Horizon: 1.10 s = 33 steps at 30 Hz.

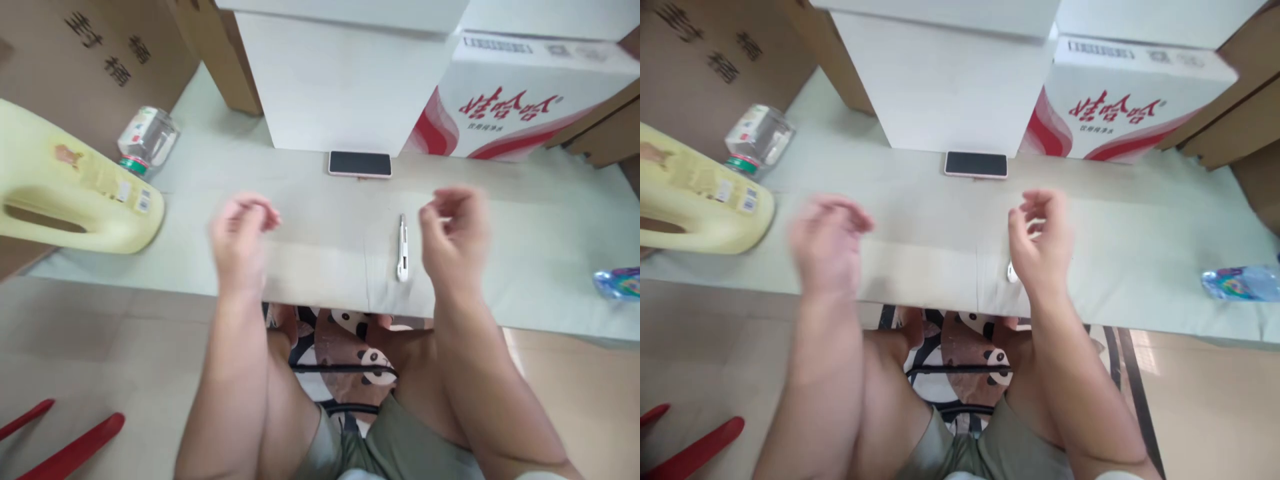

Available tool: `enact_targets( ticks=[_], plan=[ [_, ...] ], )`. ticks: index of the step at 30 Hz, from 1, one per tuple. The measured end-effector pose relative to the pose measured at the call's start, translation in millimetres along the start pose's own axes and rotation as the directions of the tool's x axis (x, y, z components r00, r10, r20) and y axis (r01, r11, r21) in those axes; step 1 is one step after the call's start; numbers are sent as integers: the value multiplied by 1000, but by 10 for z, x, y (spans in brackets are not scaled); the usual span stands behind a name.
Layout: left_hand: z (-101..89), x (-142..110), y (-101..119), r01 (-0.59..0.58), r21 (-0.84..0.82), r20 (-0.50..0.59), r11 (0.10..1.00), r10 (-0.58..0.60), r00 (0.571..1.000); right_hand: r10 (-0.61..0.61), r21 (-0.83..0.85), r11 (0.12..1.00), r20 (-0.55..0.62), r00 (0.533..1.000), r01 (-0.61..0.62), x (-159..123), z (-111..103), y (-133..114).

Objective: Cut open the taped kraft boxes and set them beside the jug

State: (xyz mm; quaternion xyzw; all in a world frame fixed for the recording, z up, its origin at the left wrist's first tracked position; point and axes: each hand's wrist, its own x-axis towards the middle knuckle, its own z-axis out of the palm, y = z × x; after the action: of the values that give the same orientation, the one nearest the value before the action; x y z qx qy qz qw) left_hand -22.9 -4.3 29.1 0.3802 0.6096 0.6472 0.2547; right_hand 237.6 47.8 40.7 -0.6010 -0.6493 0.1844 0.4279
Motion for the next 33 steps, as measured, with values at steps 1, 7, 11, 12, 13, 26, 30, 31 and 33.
enact_targets(
  ticks=[1, 7, 11, 12, 13, 26, 30, 31, 33],
  plan=[
    [19, 15, -59, 48, 90, 65, 995, -54, 996, 72, -129, 990, 101, 992, -59, 58, 99, 101],
    [58, 48, -203, 33, 282, 307, 959, -123, 944, 345, -563, 823, 390, 854, -75, 96, 345, 548],
    [-5, 102, -180, 55, 215, 266, 975, -113, 957, 301, -381, 914, 415, 859, -137, 4, 371, 461],
    [-31, 120, -176, 60, 204, 252, 977, -112, 961, 272, -261, 951, 439, 856, -169, -26, 394, 398],
    [-62, 138, -174, 68, 185, 244, 980, -113, 963, 243, -123, 970, 464, 852, -210, -56, 431, 323],
    [-594, 419, -287, 303, -131, 63, 944, -297, 953, -107, 2, 991, 613, 783, 134, 750, 2164, -1337],
    [-666, 496, -280, 330, -179, 55, 927, -326, 944, -202, -16, 966, 577, 791, 258, 1116, 2826, -1928],
    [-679, 508, -273, 341, -191, 57, 920, -337, 940, -213, -35, 959, 562, 799, 280, 1196, 2961, -2055],
    [-706, 525, -260, 361, -212, 56, 908, -358, 932, -224, -100, 942, 526, 820, 322, 1353, 3182, -2260]
  ],
)
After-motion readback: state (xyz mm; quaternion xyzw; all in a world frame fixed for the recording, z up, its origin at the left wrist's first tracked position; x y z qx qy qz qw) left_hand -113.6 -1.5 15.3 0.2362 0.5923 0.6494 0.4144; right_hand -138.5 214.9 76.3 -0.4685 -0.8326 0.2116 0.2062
